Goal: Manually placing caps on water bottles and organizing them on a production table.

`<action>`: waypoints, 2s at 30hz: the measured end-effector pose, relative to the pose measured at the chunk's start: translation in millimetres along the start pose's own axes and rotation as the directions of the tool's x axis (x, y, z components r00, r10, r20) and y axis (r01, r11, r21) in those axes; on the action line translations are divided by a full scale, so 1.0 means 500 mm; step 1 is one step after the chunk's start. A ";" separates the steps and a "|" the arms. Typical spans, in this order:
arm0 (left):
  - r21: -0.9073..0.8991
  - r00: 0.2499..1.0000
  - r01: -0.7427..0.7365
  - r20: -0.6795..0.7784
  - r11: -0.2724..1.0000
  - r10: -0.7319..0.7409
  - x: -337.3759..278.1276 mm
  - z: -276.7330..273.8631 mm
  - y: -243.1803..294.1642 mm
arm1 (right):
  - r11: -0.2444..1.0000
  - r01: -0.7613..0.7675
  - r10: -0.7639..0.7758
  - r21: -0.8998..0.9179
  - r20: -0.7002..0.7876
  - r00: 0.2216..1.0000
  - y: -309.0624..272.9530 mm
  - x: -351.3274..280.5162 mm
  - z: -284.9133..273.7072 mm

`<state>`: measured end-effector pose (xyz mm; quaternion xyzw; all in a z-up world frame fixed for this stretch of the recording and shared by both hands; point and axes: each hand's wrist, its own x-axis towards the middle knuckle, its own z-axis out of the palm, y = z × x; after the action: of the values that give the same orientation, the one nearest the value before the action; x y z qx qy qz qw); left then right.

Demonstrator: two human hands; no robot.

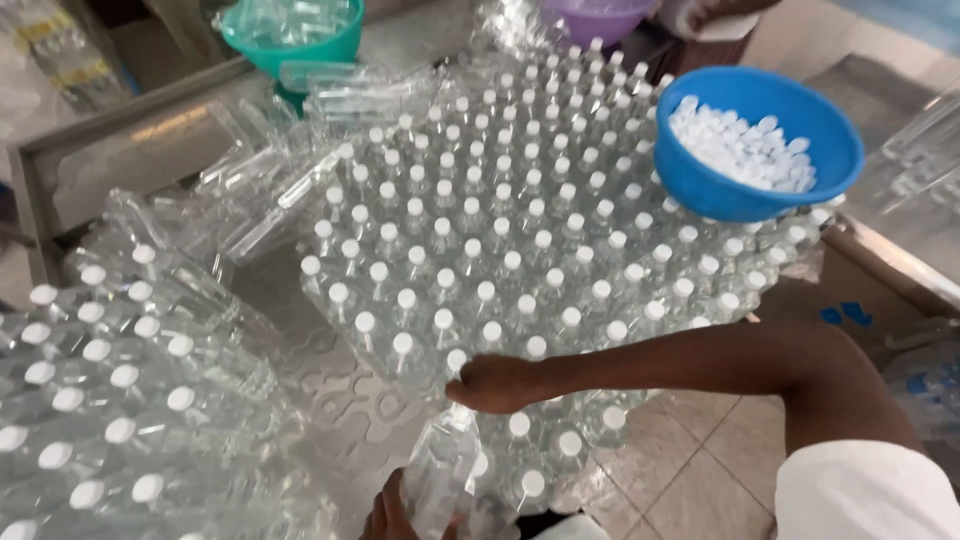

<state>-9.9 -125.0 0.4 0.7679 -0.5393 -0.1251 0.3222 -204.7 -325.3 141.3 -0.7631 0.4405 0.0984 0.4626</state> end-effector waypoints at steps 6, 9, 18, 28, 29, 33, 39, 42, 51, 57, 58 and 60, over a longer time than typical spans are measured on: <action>-0.124 0.970 -0.104 -0.232 0.987 0.073 0.033 -0.040 0.067 | 0.994 0.047 -0.043 0.096 -0.046 0.998 -0.078 -0.062 -0.035; -0.378 0.997 -0.061 0.022 0.924 0.074 0.041 -0.074 0.017 | 0.936 0.348 -0.337 0.057 -0.143 0.930 -0.117 -0.084 -0.024; -0.387 0.935 0.242 0.337 0.890 -0.108 0.032 -0.096 -0.006 | 0.829 0.555 -0.558 -0.074 -0.185 0.809 -0.175 0.015 0.037; -0.166 0.687 0.464 0.688 0.870 -0.235 -0.170 -0.181 -0.048 | 0.867 0.391 -0.441 -0.308 -0.108 0.891 -0.224 0.390 0.116; -0.162 0.687 0.478 0.682 0.864 -0.252 -0.170 -0.182 -0.049 | 0.830 0.456 -0.521 -0.320 -0.155 0.839 -0.236 0.434 0.123; -0.184 0.724 0.460 0.645 0.869 -0.246 -0.167 -0.174 -0.049 | 0.726 0.609 -0.673 -0.320 -0.150 0.724 -0.275 0.536 0.143; -0.246 0.758 0.430 0.621 0.869 -0.199 -0.155 -0.148 -0.070 | 0.768 0.617 -0.635 -0.173 -0.079 0.768 -0.293 0.479 0.115; -0.232 0.700 0.465 0.687 0.854 -0.195 -0.123 -0.166 -0.051 | 0.785 0.526 -0.549 -0.328 0.026 0.835 -0.234 0.375 0.055; -0.318 0.701 0.336 0.713 0.887 -0.010 -0.091 -0.074 -0.096 | 0.576 -0.094 -0.243 -0.812 -0.280 0.929 0.004 0.114 -0.117; -0.183 0.622 0.273 0.782 0.945 -0.028 -0.041 -0.130 -0.031 | 0.568 -0.093 -0.038 -0.817 -0.139 0.990 0.026 0.048 -0.049; -0.179 0.607 0.267 0.794 0.947 -0.021 -0.038 -0.148 -0.021 | 0.580 -0.106 -0.021 -0.808 -0.145 0.989 -0.009 -0.012 -0.032; -0.216 0.599 0.374 0.799 0.902 -0.057 -0.029 -0.177 -0.001 | 0.695 -0.058 0.028 -0.716 -0.054 0.998 -0.085 -0.118 -0.005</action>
<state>32.4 -79.7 64.9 0.6254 -0.4931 -0.5787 0.1755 -207.9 -284.9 202.1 -0.8742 0.3940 0.2581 0.1176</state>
